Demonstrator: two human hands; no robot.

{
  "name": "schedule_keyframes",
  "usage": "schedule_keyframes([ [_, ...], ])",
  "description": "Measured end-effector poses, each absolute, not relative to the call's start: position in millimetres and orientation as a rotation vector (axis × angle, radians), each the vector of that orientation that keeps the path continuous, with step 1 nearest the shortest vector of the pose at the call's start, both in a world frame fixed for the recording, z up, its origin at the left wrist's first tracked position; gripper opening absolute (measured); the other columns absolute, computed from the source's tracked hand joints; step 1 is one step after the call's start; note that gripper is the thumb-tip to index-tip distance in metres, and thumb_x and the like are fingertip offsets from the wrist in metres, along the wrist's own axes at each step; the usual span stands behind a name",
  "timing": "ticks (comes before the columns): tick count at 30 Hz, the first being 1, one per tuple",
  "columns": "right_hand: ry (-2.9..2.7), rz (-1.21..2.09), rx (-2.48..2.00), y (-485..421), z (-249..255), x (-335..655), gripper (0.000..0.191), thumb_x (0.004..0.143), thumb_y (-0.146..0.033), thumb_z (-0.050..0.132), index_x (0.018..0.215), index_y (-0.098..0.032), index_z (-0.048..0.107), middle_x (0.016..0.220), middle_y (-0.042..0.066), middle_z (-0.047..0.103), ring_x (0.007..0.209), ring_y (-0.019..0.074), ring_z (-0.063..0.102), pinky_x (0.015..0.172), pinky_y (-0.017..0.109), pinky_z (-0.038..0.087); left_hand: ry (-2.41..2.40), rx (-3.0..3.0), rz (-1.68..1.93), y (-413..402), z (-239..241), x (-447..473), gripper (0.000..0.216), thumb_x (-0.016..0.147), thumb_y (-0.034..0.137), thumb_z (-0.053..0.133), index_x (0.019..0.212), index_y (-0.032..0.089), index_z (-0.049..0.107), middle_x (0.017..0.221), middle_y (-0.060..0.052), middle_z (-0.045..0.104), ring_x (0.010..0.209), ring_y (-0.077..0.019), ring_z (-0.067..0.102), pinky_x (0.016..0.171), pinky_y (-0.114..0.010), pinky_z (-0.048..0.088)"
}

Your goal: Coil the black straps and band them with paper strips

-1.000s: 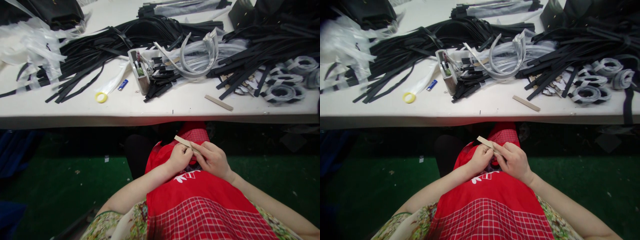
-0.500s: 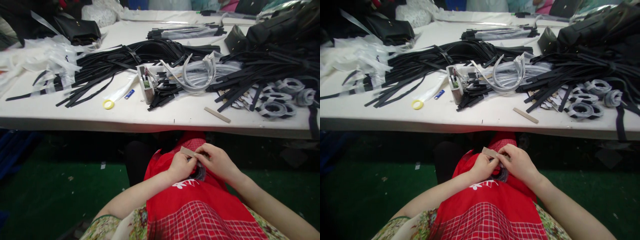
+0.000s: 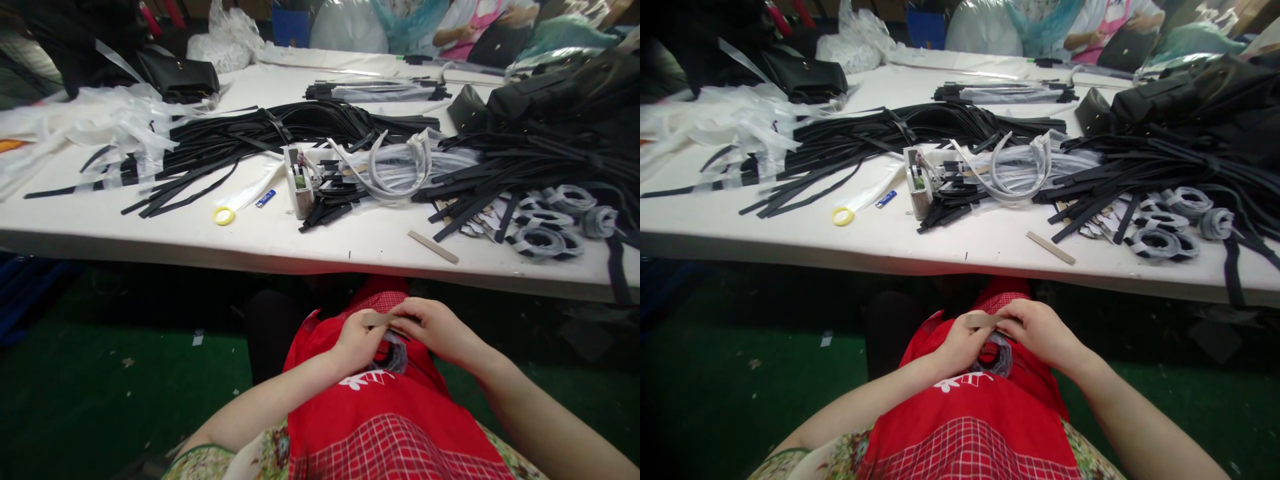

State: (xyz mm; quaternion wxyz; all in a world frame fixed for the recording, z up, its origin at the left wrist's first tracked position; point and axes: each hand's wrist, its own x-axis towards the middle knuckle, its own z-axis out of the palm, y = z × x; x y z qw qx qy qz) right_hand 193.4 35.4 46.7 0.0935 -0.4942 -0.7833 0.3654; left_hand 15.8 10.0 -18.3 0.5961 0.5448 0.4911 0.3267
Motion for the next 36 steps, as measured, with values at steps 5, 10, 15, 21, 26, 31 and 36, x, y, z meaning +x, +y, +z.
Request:
schedule_keyframes([
  [5,-2.220,0.693,-1.612,61.6,59.2,217.6,0.019,0.091,-0.032,0.054,0.086,-0.021,0.070,0.082,0.004,0.072,0.075,0.0197,0.065,0.070,0.032,0.050,1.194,1.297,0.741,12.0,-14.4,13.7,0.032,0.089,0.037,0.048,0.065,0.018,0.057,0.064,0.000,0.058,0.064,-0.0142,0.054,0.062,-0.024,0.041],
  [10,-2.223,1.183,-1.383,61.3,60.9,221.6,0.027,0.091,-0.040,0.055,0.075,-0.020,0.063,0.093,0.006,0.069,0.084,0.0189,0.064,0.076,0.030,0.051,1.236,1.220,0.745,12.0,-16.7,12.6,0.033,0.089,0.038,0.048,0.065,0.017,0.058,0.064,-0.001,0.060,0.065,-0.0153,0.056,0.061,-0.025,0.041],
  [15,-2.128,1.512,-1.383,60.7,46.8,213.5,0.033,0.088,-0.044,0.057,0.070,-0.017,0.059,0.064,0.000,0.059,0.059,0.0130,0.052,0.056,0.025,0.042,1.196,1.291,0.730,12.3,-18.0,13.0,0.032,0.090,0.037,0.050,0.075,0.015,0.068,0.076,-0.004,0.069,0.073,-0.0174,0.061,0.069,-0.026,0.045],
  [21,-1.758,0.808,-1.743,136.9,43.2,247.8,0.035,0.078,-0.050,0.060,0.065,-0.018,0.058,0.065,0.002,0.059,0.062,0.0160,0.054,0.057,0.028,0.042,1.190,1.411,0.658,13.6,-16.2,11.7,0.031,0.090,0.035,0.049,0.086,0.017,0.073,0.085,-0.006,0.071,0.082,-0.0189,0.065,0.078,-0.028,0.048],
  [26,-1.732,0.691,-1.721,132.6,42.2,249.6,0.037,0.083,-0.049,0.057,0.095,-0.016,0.069,0.068,0.003,0.064,0.057,0.0153,0.055,0.054,0.028,0.044,1.138,1.295,0.626,15.5,-16.0,4.8,0.038,0.092,0.039,0.044,0.092,0.016,0.074,0.087,-0.006,0.071,0.081,-0.0188,0.064,0.077,-0.029,0.049],
  [31,-1.768,0.973,-1.647,71.9,47.9,230.3,0.042,0.091,-0.044,0.053,0.123,-0.019,0.064,0.073,0.002,0.068,0.052,0.0128,0.059,0.053,0.026,0.050,1.005,1.027,0.629,18.3,-25.2,2.1,0.045,0.090,0.048,0.047,0.092,0.012,0.073,0.079,-0.007,0.071,0.069,-0.0165,0.062,0.071,-0.028,0.050],
  [36,-1.746,1.572,-1.254,34.6,59.9,229.9,0.085,0.070,-0.039,0.081,0.145,-0.022,0.043,0.128,0.014,0.063,0.118,0.0289,0.060,0.094,0.042,0.055,0.937,0.916,0.656,19.2,-36.5,6.1,0.045,0.088,0.051,0.051,0.092,0.011,0.072,0.083,-0.007,0.072,0.071,-0.0157,0.062,0.072,-0.028,0.049],
])
